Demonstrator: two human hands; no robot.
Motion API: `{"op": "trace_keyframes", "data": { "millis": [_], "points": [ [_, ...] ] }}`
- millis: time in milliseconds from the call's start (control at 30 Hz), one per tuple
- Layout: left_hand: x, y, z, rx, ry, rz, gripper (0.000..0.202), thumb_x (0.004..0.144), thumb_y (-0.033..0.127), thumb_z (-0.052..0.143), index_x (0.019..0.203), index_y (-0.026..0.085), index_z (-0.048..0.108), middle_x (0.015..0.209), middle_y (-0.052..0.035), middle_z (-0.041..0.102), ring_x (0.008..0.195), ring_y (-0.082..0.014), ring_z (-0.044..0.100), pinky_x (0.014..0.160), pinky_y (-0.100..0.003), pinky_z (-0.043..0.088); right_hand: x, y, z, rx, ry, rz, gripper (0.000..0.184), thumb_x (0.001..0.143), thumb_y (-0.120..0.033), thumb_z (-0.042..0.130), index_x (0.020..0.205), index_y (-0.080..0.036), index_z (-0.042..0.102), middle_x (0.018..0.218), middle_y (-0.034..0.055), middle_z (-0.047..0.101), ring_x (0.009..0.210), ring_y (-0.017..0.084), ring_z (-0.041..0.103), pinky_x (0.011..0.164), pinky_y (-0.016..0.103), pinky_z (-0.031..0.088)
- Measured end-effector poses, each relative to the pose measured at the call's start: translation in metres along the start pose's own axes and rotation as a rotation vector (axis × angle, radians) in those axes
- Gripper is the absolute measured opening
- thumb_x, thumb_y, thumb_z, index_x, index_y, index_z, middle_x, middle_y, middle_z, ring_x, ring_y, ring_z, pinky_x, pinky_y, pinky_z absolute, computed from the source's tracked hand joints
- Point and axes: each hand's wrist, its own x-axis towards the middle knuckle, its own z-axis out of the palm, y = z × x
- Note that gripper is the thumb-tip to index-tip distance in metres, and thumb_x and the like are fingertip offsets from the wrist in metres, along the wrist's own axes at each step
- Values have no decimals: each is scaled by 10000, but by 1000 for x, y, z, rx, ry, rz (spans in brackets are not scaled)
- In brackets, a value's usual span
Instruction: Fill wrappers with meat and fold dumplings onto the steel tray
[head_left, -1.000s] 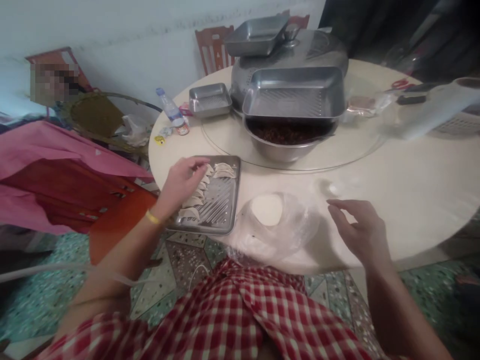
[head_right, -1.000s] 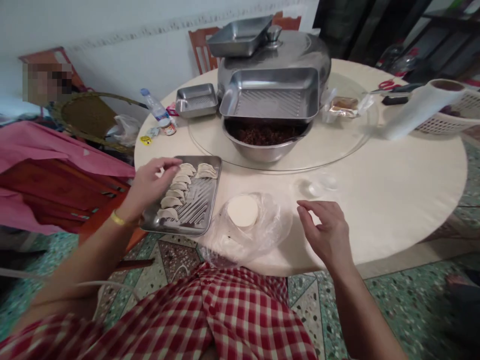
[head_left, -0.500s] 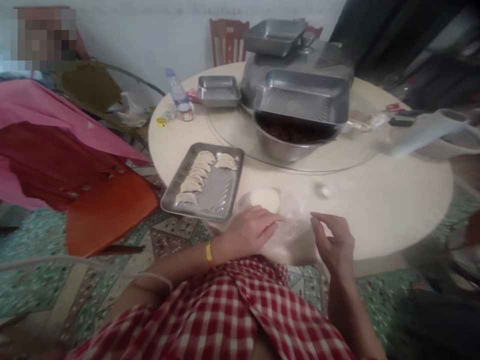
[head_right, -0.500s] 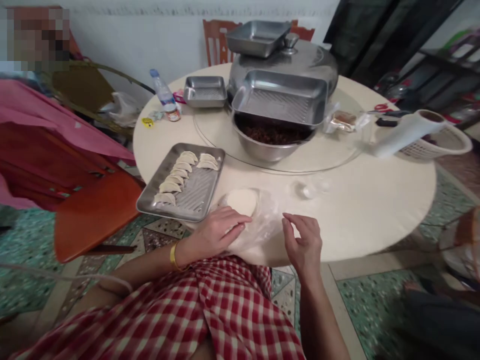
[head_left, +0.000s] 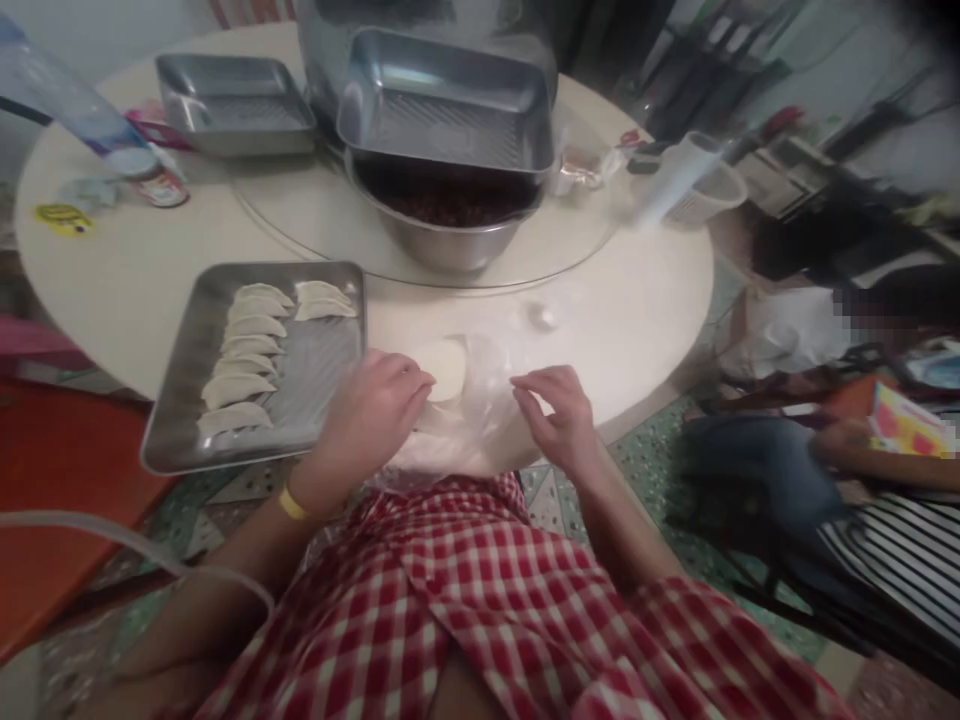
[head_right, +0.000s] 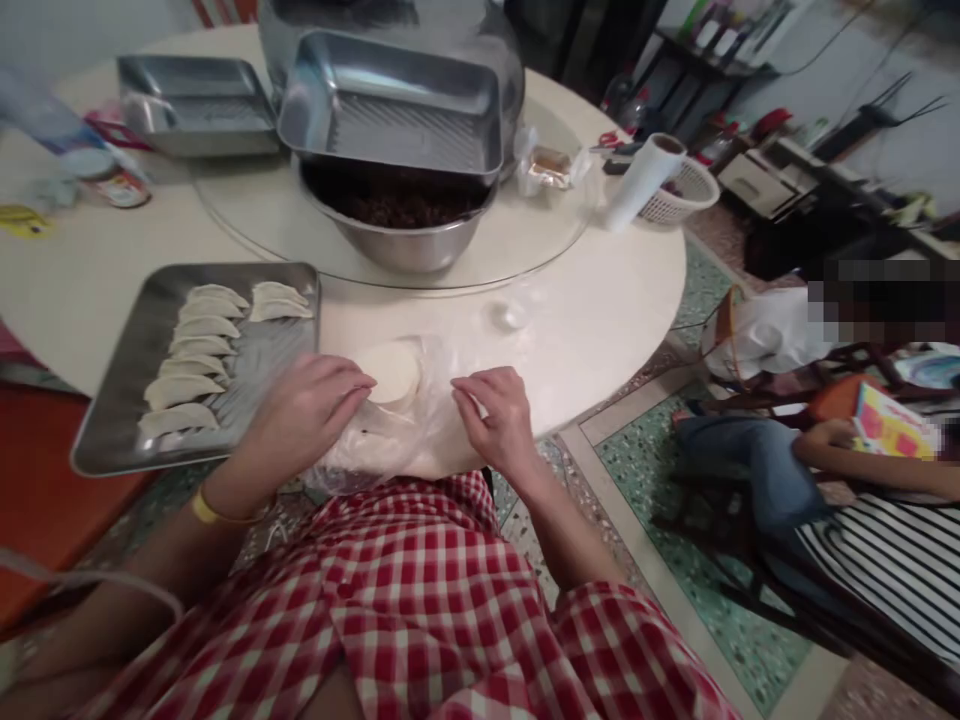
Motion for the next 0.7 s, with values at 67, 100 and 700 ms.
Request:
{"op": "trace_keyframes", "data": {
  "millis": [67,100,700],
  "points": [
    [1,2,1,8,-56,-2,259,972,249,465,891,193,705,945,-77,703,896,-251,561,783,-406,433,4,-10,17,20,-39,-94,187,934,-233,537,891,-202,717,825,60,729,818,192,624,779,363,504],
    [1,3,2,16,-70,-6,260,975,255,463,886,198,701,941,-72,703,900,-253,556,775,-409,422,6,-12,24,15,-52,-116,200,939,-228,527,871,-194,712,809,60,723,810,193,613,774,363,489],
    [18,-1,2,32,-287,-11,142,888,329,601,942,223,679,948,-74,661,931,-283,543,757,-429,378,2,-2,40,20,-68,-27,233,944,-288,531,834,-219,725,848,50,714,824,196,597,803,380,469]
  ]
}}
